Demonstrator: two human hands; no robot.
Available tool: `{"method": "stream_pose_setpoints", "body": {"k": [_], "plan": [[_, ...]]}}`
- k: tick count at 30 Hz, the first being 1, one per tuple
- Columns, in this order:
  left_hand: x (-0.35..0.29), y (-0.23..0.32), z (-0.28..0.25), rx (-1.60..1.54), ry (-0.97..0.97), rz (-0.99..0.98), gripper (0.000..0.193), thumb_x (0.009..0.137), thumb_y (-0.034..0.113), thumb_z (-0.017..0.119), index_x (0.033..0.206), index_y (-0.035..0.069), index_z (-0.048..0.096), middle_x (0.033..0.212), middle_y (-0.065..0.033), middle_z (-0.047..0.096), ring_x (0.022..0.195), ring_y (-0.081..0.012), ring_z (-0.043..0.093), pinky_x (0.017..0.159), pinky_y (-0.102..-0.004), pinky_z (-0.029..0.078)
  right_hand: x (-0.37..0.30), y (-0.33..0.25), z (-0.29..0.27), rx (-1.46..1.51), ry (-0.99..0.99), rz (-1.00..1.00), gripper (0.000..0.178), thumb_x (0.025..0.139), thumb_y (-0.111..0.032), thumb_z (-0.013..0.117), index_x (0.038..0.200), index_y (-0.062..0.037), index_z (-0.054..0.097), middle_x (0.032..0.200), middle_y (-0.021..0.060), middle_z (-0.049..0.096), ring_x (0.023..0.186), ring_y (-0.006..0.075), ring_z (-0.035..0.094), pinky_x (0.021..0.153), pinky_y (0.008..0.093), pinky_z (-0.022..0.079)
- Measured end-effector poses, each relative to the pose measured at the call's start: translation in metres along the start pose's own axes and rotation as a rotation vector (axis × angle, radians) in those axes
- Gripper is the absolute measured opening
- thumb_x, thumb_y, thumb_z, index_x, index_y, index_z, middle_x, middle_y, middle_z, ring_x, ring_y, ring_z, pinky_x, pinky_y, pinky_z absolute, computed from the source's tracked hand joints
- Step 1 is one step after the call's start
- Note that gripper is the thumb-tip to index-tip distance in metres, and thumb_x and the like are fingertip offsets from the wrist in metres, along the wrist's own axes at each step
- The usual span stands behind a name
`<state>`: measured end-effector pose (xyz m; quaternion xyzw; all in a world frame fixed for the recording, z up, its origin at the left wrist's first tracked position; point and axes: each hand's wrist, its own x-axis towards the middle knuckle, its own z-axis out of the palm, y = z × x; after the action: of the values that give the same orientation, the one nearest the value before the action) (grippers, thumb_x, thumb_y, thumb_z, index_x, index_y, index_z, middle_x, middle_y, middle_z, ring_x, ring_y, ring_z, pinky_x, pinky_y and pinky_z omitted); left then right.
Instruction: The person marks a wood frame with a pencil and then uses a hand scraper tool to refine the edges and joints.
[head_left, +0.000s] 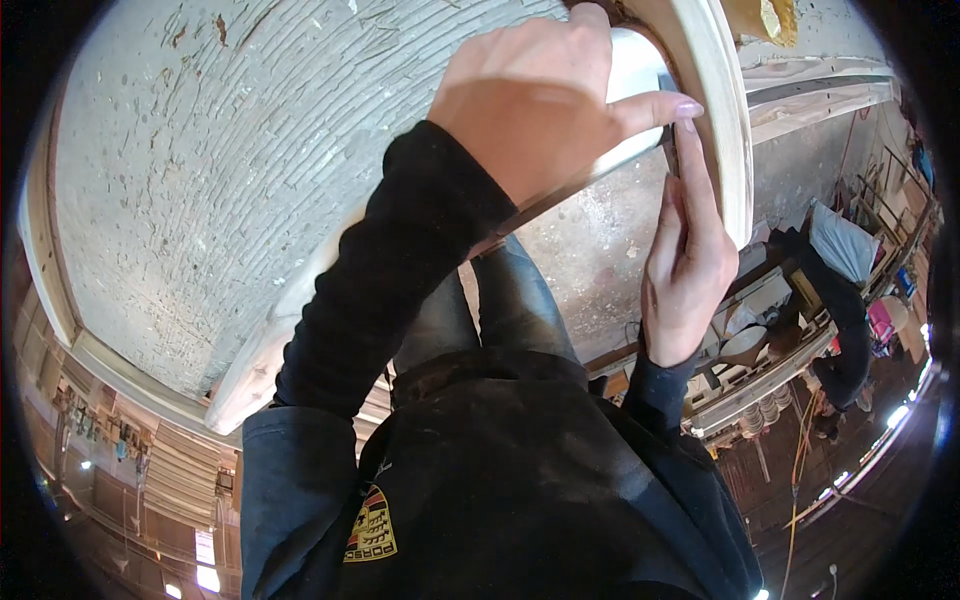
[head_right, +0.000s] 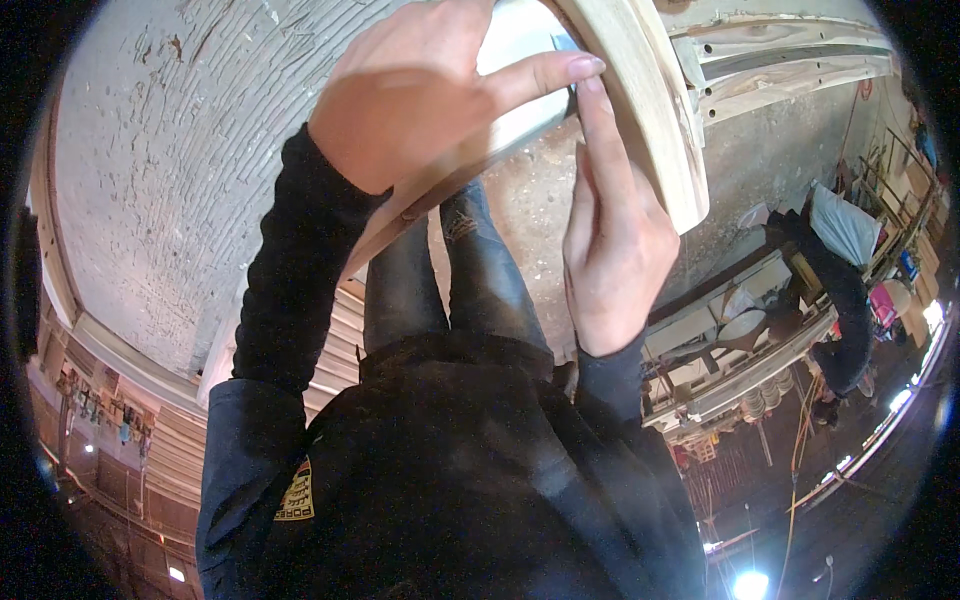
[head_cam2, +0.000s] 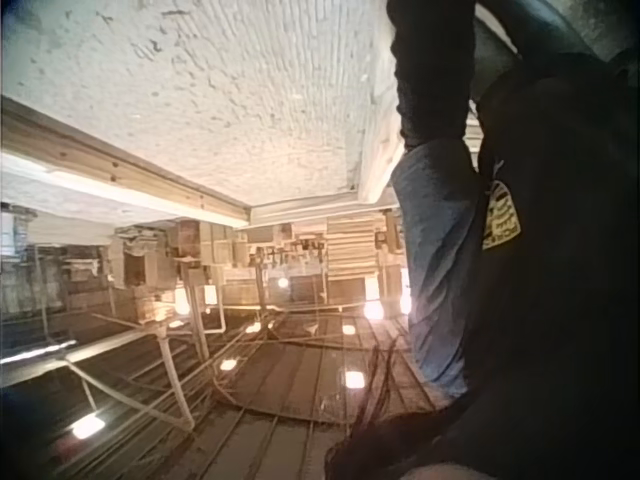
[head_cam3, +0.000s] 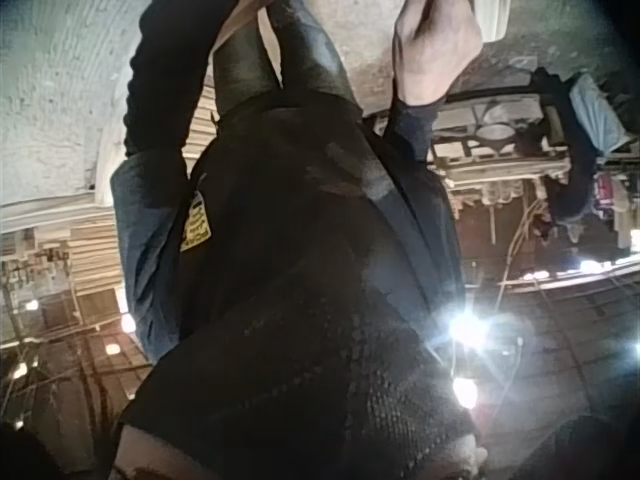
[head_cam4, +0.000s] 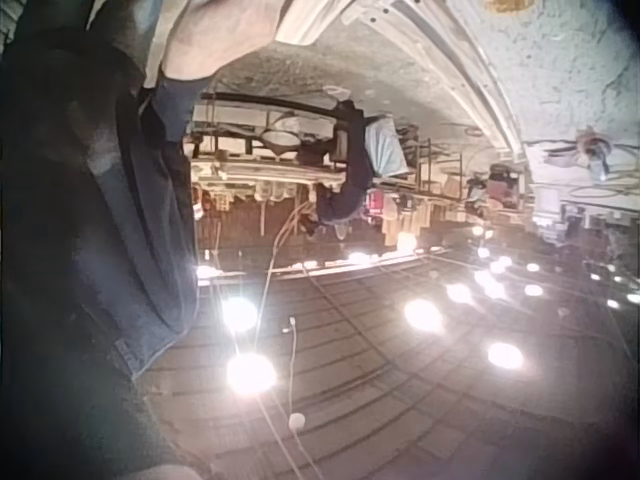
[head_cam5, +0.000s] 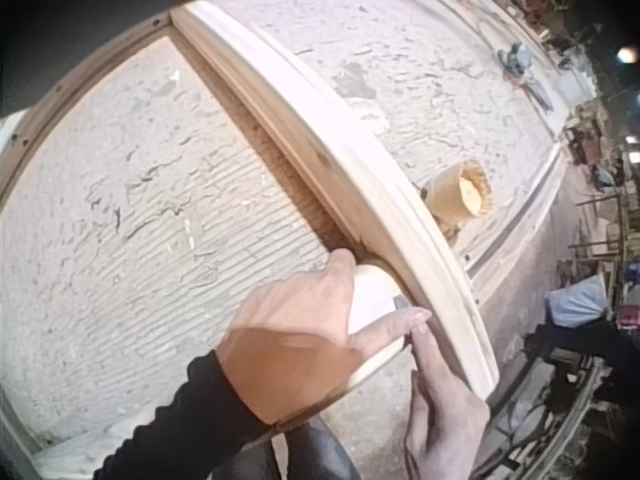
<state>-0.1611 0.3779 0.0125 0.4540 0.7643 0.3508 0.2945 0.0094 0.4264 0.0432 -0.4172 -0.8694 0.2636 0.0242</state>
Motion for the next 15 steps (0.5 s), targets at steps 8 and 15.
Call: {"method": "stream_pose_setpoints", "body": {"k": [8,15], "plan": [[0.004,0.006,-0.011,0.137,-0.132,0.031,0.053,0.094,0.044,0.052,0.078,-0.006,0.057,0.060,-0.0217,0.059,0.055,-0.0338,0.062,0.049,-0.0388,0.049,0.004,0.000,0.005,0.014,0.030,-0.028,0.044,0.091,0.004,0.049,0.131,-0.0098,0.056,0.122,0.0153,0.062,0.112,0.0227,0.061,0.094,0.0324,0.045],[-0.007,-0.016,0.024,0.160,0.066,0.005,0.067,0.084,0.061,0.056,0.078,-0.005,0.062,0.057,-0.0177,0.060,0.051,-0.0289,0.063,0.049,-0.0353,0.051,0.008,0.000,0.005,-0.014,0.079,-0.110,0.044,0.089,0.001,0.056,0.129,-0.0159,0.058,0.108,0.0196,0.065,0.098,0.0298,0.066,0.083,0.0352,0.050]]}}
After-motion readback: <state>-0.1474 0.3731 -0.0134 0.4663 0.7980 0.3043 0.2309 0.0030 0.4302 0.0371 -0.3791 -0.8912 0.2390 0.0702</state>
